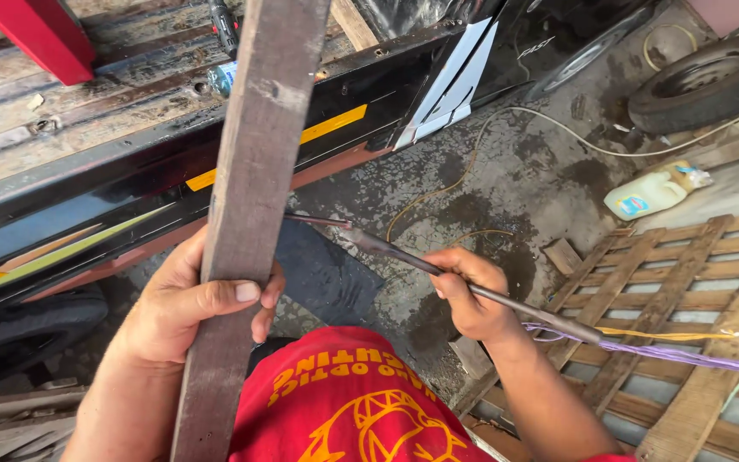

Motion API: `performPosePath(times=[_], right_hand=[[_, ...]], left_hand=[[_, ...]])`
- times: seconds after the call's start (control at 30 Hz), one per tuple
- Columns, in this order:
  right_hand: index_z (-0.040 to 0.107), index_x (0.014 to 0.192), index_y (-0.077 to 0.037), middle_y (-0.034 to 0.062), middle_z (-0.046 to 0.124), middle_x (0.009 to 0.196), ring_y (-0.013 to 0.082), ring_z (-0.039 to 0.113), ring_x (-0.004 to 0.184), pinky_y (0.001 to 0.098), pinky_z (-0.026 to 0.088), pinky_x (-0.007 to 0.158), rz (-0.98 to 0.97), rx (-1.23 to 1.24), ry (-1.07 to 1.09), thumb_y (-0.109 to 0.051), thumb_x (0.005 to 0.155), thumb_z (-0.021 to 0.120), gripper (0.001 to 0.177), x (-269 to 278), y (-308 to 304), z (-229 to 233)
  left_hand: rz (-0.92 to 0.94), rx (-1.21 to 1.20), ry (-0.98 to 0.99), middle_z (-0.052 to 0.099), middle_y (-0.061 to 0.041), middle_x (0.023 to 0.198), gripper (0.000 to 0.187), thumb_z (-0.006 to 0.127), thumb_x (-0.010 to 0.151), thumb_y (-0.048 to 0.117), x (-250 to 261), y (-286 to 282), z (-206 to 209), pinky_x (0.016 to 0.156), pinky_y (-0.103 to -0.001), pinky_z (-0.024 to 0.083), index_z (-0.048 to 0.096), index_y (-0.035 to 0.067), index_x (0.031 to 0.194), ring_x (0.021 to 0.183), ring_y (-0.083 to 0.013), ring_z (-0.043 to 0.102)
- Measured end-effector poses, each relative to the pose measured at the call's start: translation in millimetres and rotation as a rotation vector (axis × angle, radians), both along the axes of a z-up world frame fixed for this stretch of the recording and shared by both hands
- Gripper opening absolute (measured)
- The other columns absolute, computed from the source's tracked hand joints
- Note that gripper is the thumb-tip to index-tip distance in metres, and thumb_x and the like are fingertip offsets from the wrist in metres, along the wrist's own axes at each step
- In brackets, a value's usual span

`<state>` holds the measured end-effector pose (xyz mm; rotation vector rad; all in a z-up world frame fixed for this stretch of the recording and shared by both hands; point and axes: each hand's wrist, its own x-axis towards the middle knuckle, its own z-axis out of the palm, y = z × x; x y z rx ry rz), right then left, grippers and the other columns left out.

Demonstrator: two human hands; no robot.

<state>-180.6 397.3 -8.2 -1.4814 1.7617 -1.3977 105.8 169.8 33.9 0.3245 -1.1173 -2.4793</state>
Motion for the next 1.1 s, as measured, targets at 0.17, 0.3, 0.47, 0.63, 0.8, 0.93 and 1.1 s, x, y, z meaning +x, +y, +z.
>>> performPosePath(times=[0.17, 0.3, 0.47, 0.63, 0.8, 0.93, 1.1], right_hand=[[0.067, 0.116, 0.001, -0.0022, 0.061, 0.085, 0.0047, 0.051, 0.075, 0.0213, 0.044, 0.066, 0.021, -0.081, -0.096, -0.022, 0.107, 0.061, 0.026, -14, 18, -10], [0.069, 0.114, 0.002, -0.0029, 0.059, 0.083, 0.0037, 0.048, 0.071, 0.0207, 0.041, 0.062, -0.047, -0.056, -0.074, -0.023, 0.106, 0.064, 0.027, -28, 30, -13], [0.068, 0.114, 0.0, 0.0026, 0.066, 0.09, 0.0081, 0.056, 0.075, 0.0237, 0.046, 0.067, -0.005, -0.115, 0.043, -0.026, 0.107, 0.062, 0.028, -40, 30, 10], [0.065, 0.113, -0.001, 0.0099, 0.072, 0.099, 0.0187, 0.066, 0.08, 0.0296, 0.053, 0.072, 0.092, -0.297, 0.319, -0.032, 0.109, 0.063, 0.031, -59, 28, 31], [0.063, 0.11, -0.003, 0.0076, 0.063, 0.083, 0.0204, 0.061, 0.072, 0.0335, 0.049, 0.066, 0.079, -0.387, 0.444, -0.033, 0.109, 0.057, 0.03, -73, 30, 26], [0.062, 0.112, 0.003, 0.0067, 0.06, 0.075, 0.0205, 0.057, 0.065, 0.0378, 0.047, 0.061, 0.149, -0.518, 0.684, -0.029, 0.109, 0.056, 0.032, -73, 27, 26], [0.061, 0.114, 0.003, 0.0083, 0.059, 0.075, 0.0223, 0.056, 0.065, 0.037, 0.044, 0.061, 0.132, -0.415, 0.683, -0.02, 0.111, 0.054, 0.024, -60, 28, 31]], left_hand=[[-0.031, 0.024, 0.003, 0.064, -0.019, 0.085, 0.06, 0.074, 0.079, 0.009, -15, 21, 2, 0.056, -0.036, 0.055, 0.051, -0.001, 0.133, 0.062, -0.0234, 0.066], [-0.048, 0.046, 0.01, 0.064, -0.018, 0.084, 0.061, 0.074, 0.078, 0.008, -29, 33, 5, 0.056, -0.036, 0.055, 0.051, 0.001, 0.134, 0.061, -0.0227, 0.065], [-0.083, 0.053, -0.006, 0.064, -0.019, 0.084, 0.057, 0.074, 0.078, 0.008, -40, 43, 3, 0.056, -0.035, 0.054, 0.053, -0.001, 0.13, 0.061, -0.0227, 0.065], [-0.138, 0.041, 0.024, 0.064, -0.019, 0.085, 0.054, 0.075, 0.079, 0.009, -48, 50, 2, 0.057, -0.036, 0.054, 0.054, -0.003, 0.127, 0.062, -0.0236, 0.065], [-0.203, -0.026, 0.053, 0.065, -0.017, 0.079, 0.055, 0.075, 0.08, 0.009, -59, 52, 7, 0.058, -0.036, 0.054, 0.056, -0.003, 0.129, 0.062, -0.0223, 0.064], [-0.256, 0.015, -0.017, 0.064, -0.014, 0.084, 0.052, 0.075, 0.079, 0.007, -70, 64, 6, 0.061, -0.038, 0.056, 0.055, -0.004, 0.126, 0.067, -0.022, 0.065], [-0.234, -0.026, -0.036, 0.065, -0.014, 0.083, 0.05, 0.074, 0.081, 0.008, -72, 64, 4, 0.062, -0.036, 0.054, 0.055, -0.003, 0.126, 0.065, -0.0222, 0.065]])
